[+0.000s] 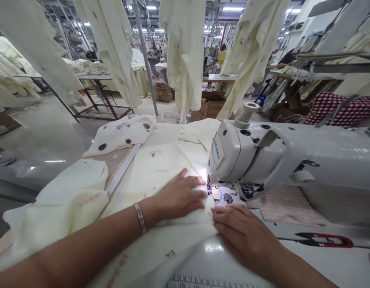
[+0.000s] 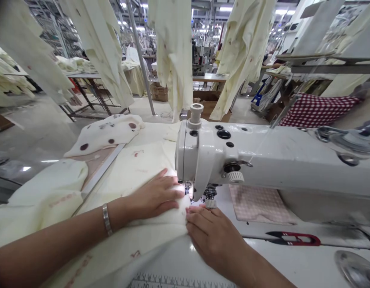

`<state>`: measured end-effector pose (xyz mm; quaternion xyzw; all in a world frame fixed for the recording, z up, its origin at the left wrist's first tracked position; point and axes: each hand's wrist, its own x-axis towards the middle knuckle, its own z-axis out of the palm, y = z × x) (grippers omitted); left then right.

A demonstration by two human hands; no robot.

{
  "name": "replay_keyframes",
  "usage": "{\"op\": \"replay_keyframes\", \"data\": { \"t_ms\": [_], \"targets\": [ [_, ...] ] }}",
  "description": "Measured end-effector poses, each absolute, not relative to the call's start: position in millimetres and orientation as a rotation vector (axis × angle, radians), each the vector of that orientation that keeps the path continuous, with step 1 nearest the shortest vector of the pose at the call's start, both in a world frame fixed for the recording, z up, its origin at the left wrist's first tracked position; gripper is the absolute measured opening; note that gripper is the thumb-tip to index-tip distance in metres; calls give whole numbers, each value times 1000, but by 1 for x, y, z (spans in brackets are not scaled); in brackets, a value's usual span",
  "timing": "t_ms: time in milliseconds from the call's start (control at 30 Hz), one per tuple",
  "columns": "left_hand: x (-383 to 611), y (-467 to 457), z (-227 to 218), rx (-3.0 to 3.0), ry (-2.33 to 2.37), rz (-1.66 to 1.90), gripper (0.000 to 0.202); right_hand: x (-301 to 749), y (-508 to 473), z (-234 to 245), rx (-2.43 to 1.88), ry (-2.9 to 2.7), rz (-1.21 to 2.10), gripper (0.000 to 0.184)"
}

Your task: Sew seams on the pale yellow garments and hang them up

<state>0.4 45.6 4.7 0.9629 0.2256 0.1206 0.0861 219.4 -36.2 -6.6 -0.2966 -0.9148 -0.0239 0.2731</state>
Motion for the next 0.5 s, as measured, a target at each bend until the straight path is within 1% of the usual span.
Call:
{"op": "replay_keyframes", "data": {
  "t_ms": [67, 200, 367, 433, 500],
  "targets": [
    [1, 53, 5, 2876, 698, 381, 22, 220, -29, -6, -861, -2475, -90, 17],
    [2, 68, 4, 2891, 735, 433, 20, 220, -19, -11, -1016, -2469, -269, 19],
    [3, 87, 6, 2894, 832, 443, 18, 220, -15, -17, -1054, -2413, -408, 22],
    [3, 88, 6, 2895, 937, 420, 29, 216, -16, -10, -1035, -2406, -406, 23],
    [4, 80, 2, 2869, 1133, 396, 48, 206, -18, 4, -1003, -2431, -266, 24]
  ]
}}
